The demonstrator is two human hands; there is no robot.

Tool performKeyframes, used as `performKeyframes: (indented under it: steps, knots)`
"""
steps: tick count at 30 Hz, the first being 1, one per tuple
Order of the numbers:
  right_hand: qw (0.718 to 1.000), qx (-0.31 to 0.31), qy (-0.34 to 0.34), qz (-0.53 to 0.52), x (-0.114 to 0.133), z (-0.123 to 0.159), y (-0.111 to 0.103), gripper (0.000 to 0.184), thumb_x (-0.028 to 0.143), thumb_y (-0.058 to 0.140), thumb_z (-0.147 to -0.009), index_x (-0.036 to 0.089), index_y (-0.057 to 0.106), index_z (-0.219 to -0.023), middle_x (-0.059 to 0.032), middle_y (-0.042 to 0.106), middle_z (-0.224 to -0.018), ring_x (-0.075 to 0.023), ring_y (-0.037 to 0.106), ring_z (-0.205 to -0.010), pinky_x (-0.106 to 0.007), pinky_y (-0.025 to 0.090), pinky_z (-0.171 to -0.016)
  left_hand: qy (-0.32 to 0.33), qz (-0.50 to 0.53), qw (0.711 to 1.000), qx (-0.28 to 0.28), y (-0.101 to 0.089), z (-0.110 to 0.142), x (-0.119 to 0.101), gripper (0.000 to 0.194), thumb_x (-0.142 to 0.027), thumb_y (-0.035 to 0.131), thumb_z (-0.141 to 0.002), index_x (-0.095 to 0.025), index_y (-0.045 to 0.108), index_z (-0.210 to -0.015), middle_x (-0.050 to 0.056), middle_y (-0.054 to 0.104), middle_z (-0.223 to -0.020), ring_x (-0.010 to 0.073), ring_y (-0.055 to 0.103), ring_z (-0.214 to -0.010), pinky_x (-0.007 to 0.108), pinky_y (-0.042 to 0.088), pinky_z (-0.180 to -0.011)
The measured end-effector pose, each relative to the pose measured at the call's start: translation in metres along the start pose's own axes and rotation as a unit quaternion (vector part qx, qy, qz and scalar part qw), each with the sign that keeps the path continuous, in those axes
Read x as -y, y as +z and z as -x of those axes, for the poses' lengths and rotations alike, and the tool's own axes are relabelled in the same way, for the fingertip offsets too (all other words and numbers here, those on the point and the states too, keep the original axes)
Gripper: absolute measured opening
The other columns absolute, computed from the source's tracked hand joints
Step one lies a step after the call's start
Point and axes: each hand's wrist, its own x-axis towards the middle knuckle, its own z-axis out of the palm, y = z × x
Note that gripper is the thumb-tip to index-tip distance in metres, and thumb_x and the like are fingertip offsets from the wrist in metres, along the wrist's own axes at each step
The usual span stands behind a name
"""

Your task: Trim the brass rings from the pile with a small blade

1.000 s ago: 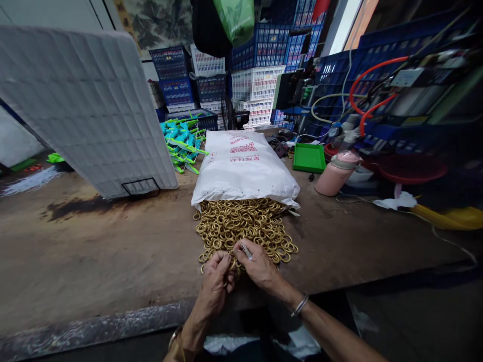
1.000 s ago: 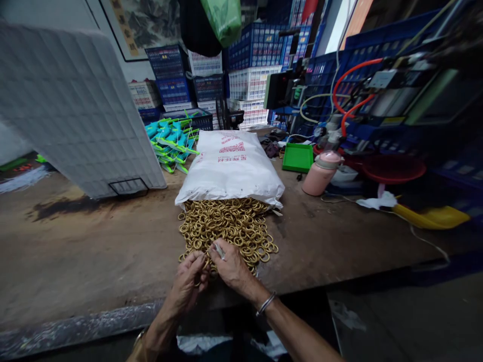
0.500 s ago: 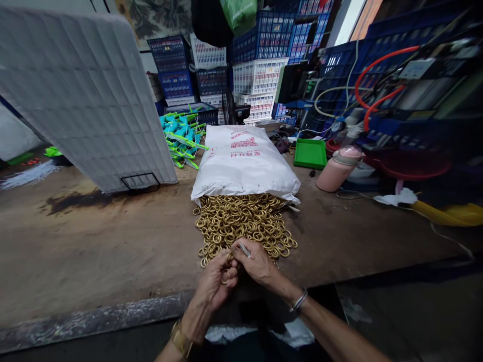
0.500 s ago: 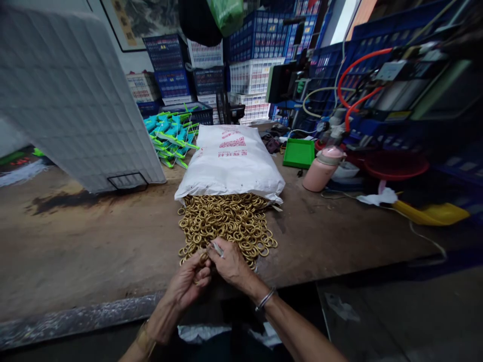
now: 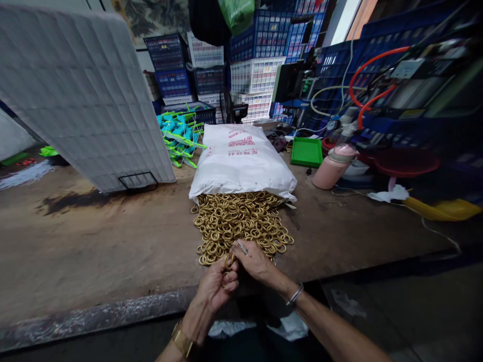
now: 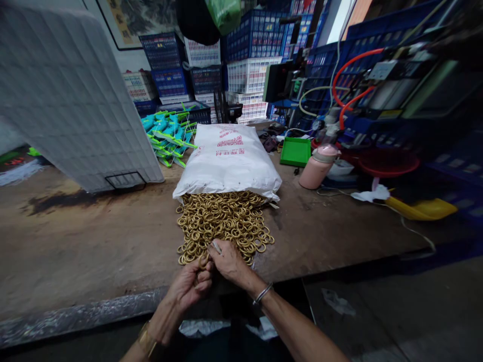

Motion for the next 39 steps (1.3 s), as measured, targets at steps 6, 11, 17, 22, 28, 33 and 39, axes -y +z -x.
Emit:
performKeyframes:
  steps: [6, 11, 17, 22, 28, 33, 39]
  knots:
    - [0.991, -0.005, -0.039, 0.129, -0.007, 0.011, -0.001, 0.015, 0.014, 0.038, -0.076, 0.018, 0.047, -0.064, 0.0030, 0.048, -0.057, -0.0094, 0.039, -0.054, -0.020, 0.026, -0.052, 0.019, 0.010, 1.000, -0.012, 0.001, 0.000, 0.001, 0.012, -0.009, 0.046, -0.074, -0.014, 0.044, -0.063, -0.003, 0.046, -0.050, -0.0003, 0.023, -0.030, 0.010, 0.014, -0.029]
    - [0.959, 0.037, -0.076, 0.269, -0.007, 0.022, -0.004, 0.020, 0.005, 0.040, -0.065, 0.018, 0.051, -0.076, -0.0007, 0.056, -0.069, -0.0119, 0.046, -0.062, -0.023, 0.025, -0.057, 0.024, 0.009, 0.999, -0.030, 0.001, 0.000, 0.001, 0.017, -0.009, 0.042, -0.076, -0.012, 0.046, -0.060, -0.003, 0.044, -0.047, -0.0003, 0.022, -0.029, 0.010, 0.014, -0.028]
    - [0.943, 0.051, -0.044, 0.326, -0.002, 0.023, -0.001, 0.020, 0.009, 0.038, -0.075, 0.018, 0.053, -0.085, -0.0032, 0.060, -0.080, -0.0136, 0.051, -0.069, -0.024, 0.025, -0.059, 0.017, 0.012, 0.999, -0.034, 0.001, 0.004, 0.000, 0.015, -0.007, 0.042, -0.075, -0.012, 0.047, -0.061, -0.003, 0.042, -0.047, -0.0005, 0.021, -0.028, 0.010, 0.012, -0.029]
    - [0.931, 0.022, -0.008, 0.363, 0.004, 0.024, 0.004, 0.019, 0.011, 0.038, -0.080, 0.019, 0.053, -0.089, -0.0044, 0.061, -0.083, -0.0151, 0.054, -0.071, -0.026, 0.026, -0.059, 0.018, 0.024, 0.999, -0.044, 0.003, 0.005, 0.000, 0.017, -0.009, 0.042, -0.077, -0.014, 0.043, -0.060, -0.004, 0.040, -0.047, -0.0006, 0.020, -0.029, 0.010, 0.011, -0.029]
    - [0.926, -0.018, 0.022, 0.376, 0.009, 0.022, 0.011, 0.015, 0.013, 0.040, -0.081, 0.020, 0.053, -0.087, -0.0043, 0.062, -0.081, -0.0168, 0.057, -0.070, -0.028, 0.027, -0.057, 0.030, 0.044, 0.996, -0.067, 0.007, 0.008, -0.001, 0.022, -0.011, 0.036, -0.082, -0.015, 0.040, -0.060, -0.004, 0.040, -0.047, -0.0009, 0.022, -0.029, 0.009, 0.012, -0.029]
    - [0.922, -0.036, 0.018, 0.385, 0.011, 0.019, 0.016, 0.016, 0.014, 0.040, -0.081, 0.020, 0.054, -0.086, -0.0053, 0.062, -0.081, -0.0169, 0.057, -0.067, -0.027, 0.026, -0.055, 0.034, 0.054, 0.995, -0.073, 0.012, 0.013, -0.005, 0.024, -0.010, 0.035, -0.083, -0.015, 0.038, -0.059, -0.004, 0.041, -0.047, -0.0012, 0.021, -0.029, 0.009, 0.012, -0.029]
    - [0.913, -0.086, 0.062, 0.393, 0.000, 0.011, -0.019, 0.023, 0.005, 0.037, -0.076, 0.018, 0.055, -0.082, -0.0053, 0.062, -0.072, -0.0144, 0.053, -0.059, -0.026, 0.022, -0.052, 0.011, 0.037, 0.999, -0.027, 0.010, 0.038, 0.006, 0.008, -0.013, 0.046, -0.076, -0.012, 0.049, -0.069, -0.005, 0.042, -0.047, -0.0006, 0.021, -0.030, 0.011, 0.011, -0.030]
